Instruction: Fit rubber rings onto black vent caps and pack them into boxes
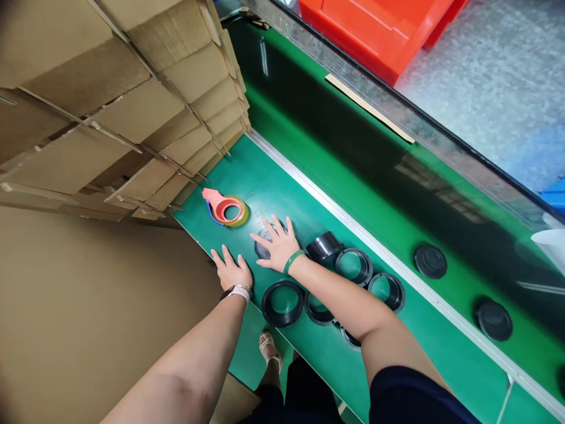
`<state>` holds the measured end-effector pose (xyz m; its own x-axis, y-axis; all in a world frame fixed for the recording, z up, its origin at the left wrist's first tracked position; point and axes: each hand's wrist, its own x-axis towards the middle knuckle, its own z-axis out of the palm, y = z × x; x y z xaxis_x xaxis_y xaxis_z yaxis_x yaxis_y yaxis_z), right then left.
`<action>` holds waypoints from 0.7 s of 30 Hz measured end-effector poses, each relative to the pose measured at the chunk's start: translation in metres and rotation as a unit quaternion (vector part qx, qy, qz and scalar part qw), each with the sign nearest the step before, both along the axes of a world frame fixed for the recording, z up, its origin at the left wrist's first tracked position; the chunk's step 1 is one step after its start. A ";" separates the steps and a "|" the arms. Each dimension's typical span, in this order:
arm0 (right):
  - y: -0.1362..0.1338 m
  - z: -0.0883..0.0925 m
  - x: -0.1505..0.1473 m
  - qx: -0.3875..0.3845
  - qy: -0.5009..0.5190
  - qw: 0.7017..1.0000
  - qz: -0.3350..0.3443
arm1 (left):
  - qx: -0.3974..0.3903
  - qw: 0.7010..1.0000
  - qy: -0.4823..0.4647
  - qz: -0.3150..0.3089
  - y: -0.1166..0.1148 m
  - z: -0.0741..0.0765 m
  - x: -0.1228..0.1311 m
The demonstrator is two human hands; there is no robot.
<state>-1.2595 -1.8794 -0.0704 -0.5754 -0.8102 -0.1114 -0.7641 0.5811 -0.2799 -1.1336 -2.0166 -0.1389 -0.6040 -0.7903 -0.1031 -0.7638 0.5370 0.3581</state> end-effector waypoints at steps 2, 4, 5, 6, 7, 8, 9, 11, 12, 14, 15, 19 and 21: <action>-0.003 0.017 -0.010 -0.009 0.015 1.000 -0.020 | -0.003 1.000 0.002 0.002 0.001 0.001 0.000; -0.008 0.035 -0.014 -0.041 0.040 0.997 -0.057 | -0.005 1.000 0.005 0.003 0.002 0.002 -0.001; -0.013 0.040 -0.014 -0.055 0.052 0.994 -0.077 | -0.004 1.000 0.007 0.003 0.002 0.002 -0.001; -0.017 0.042 -0.013 -0.058 0.056 0.993 -0.091 | -0.002 1.000 0.008 0.002 0.002 0.002 -0.001; -0.022 0.040 -0.012 -0.048 0.049 0.993 -0.100 | -0.002 1.000 0.010 0.001 0.002 0.002 -0.001; -0.025 0.036 -0.012 -0.028 0.032 0.994 -0.104 | -0.002 1.000 0.012 -0.002 0.002 0.002 -0.001; -0.027 0.031 -0.011 -0.005 0.006 0.994 -0.106 | -0.003 1.000 0.014 -0.002 0.003 0.001 -0.001; -0.021 0.027 -0.012 0.024 -0.060 0.992 -0.110 | -0.005 1.000 0.017 -0.001 0.003 0.000 -0.002; -0.012 0.030 -0.013 0.021 -0.088 0.990 -0.107 | -0.006 1.000 0.018 0.000 0.003 0.000 -0.002; 0.019 0.045 -0.014 -0.002 -0.113 0.990 -0.081 | -0.002 1.000 0.020 0.003 0.004 0.002 -0.003; 0.039 0.055 -0.015 -0.008 -0.108 0.992 -0.066 | 0.001 1.000 0.020 0.004 0.004 0.004 -0.003; 0.114 0.072 -0.025 0.069 -0.099 0.987 -0.108 | 0.015 1.000 0.016 0.004 0.006 0.013 -0.005; 0.131 0.061 -0.039 0.068 -0.160 0.977 -0.122 | 0.021 1.000 0.020 0.001 0.007 0.015 -0.005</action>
<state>-1.2987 -1.7483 -0.0097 -0.6683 -0.6177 -0.4145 -0.4838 0.7842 -0.3886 -1.1385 -2.0099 -0.1237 -0.6069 -0.7869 -0.1117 -0.7494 0.5196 0.4104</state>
